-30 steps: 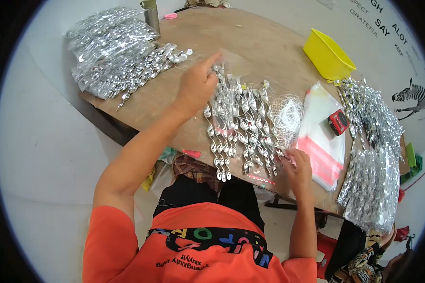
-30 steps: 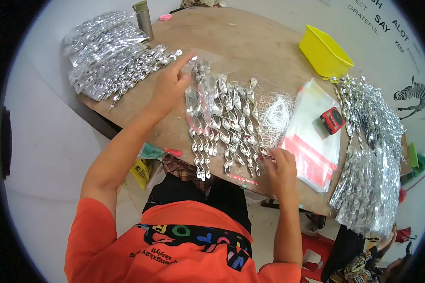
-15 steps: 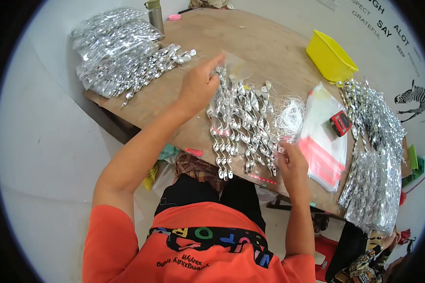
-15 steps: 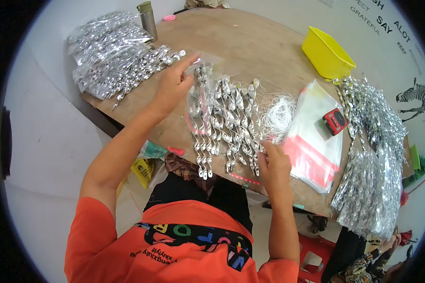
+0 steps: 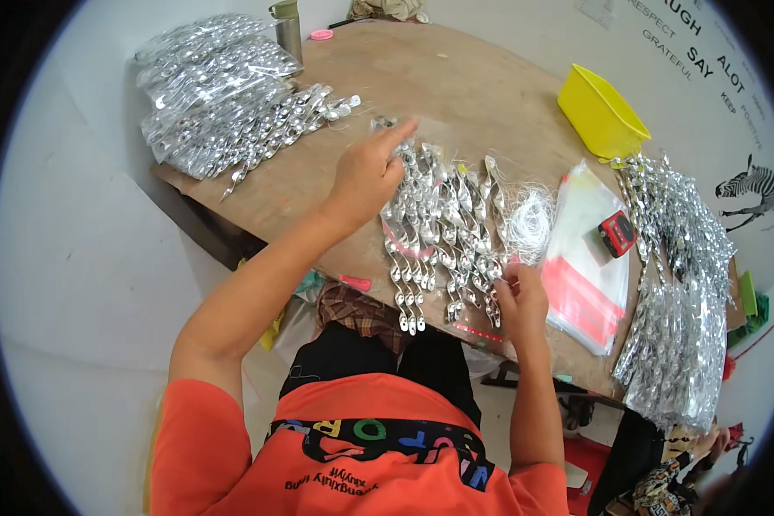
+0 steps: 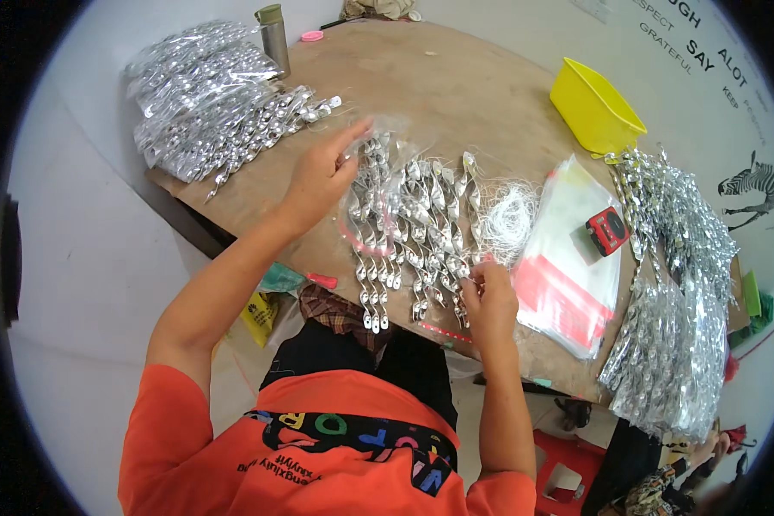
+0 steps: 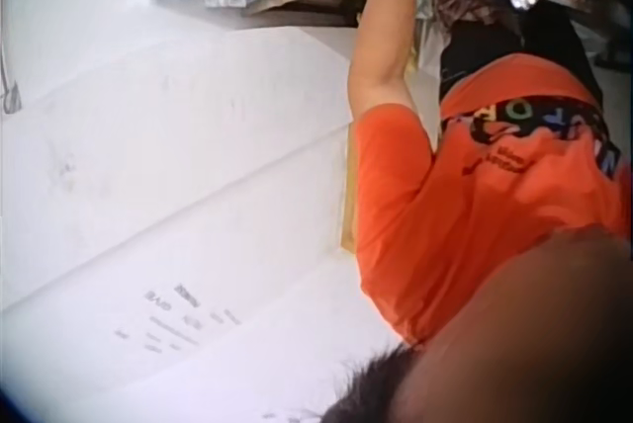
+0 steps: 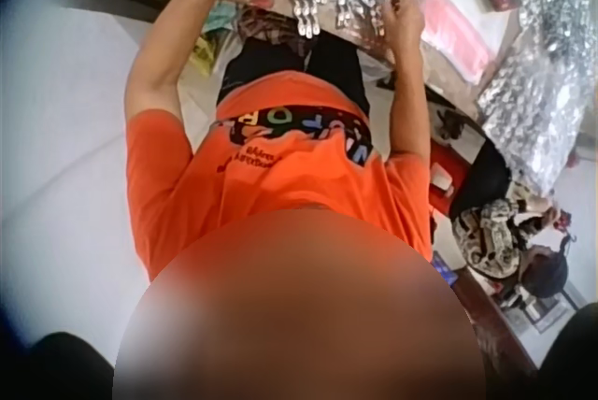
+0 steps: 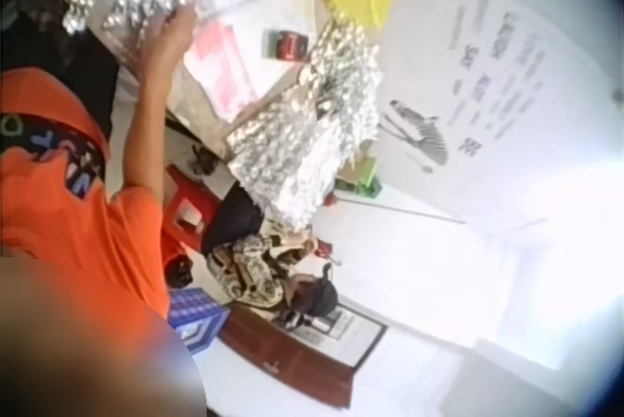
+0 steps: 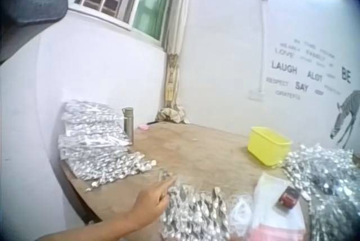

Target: Gathering and inserting silver foil party decorations into clear plastic bags for packaging.

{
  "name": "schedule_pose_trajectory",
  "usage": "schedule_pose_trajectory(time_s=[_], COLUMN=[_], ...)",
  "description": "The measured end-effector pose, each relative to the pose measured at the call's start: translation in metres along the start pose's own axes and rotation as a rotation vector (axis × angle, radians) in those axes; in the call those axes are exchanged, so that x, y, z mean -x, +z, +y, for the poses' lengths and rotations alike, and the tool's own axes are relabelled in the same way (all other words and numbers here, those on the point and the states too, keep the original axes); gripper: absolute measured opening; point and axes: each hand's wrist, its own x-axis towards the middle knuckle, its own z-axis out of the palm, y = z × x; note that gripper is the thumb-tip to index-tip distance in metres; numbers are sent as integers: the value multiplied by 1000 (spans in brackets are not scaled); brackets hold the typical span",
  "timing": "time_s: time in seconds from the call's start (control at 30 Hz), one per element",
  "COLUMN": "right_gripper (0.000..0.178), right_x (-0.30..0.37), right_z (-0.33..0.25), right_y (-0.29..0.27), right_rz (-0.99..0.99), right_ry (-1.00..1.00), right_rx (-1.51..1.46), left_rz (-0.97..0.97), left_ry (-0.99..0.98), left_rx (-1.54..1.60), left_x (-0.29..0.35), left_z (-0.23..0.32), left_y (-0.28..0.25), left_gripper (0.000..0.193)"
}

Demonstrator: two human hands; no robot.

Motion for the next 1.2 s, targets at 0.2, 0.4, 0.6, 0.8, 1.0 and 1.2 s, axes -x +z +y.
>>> schedule_pose_trajectory(time_s=[0.2, 0.4, 0.6, 0.8, 1.0, 1.2], right_gripper=[12, 17, 24, 30, 56, 72], right_x=[1, -10, -10, -6, 13, 20], right_z=[25, 33, 26, 15, 13, 24], right_y=[-13, 1, 8, -27, -43, -55], right_rz=[57, -3, -6, -42, -284, -361], right_ry=[176, 184, 102, 258, 464, 582], right_rx=[38, 98, 131, 15, -561, -748], left_rz=[21, 11, 6, -23, 14, -45], left_ry=[-47, 22, 102, 66, 210, 250], left_rx=[20, 1, 37, 30, -24, -93], left_x=[-1, -1, 6, 9, 12, 2], left_z=[-1, -2, 10, 8, 6, 20], left_y=[-5, 3, 8, 3, 15, 11], left_gripper=[47, 48, 49, 50, 51, 54])
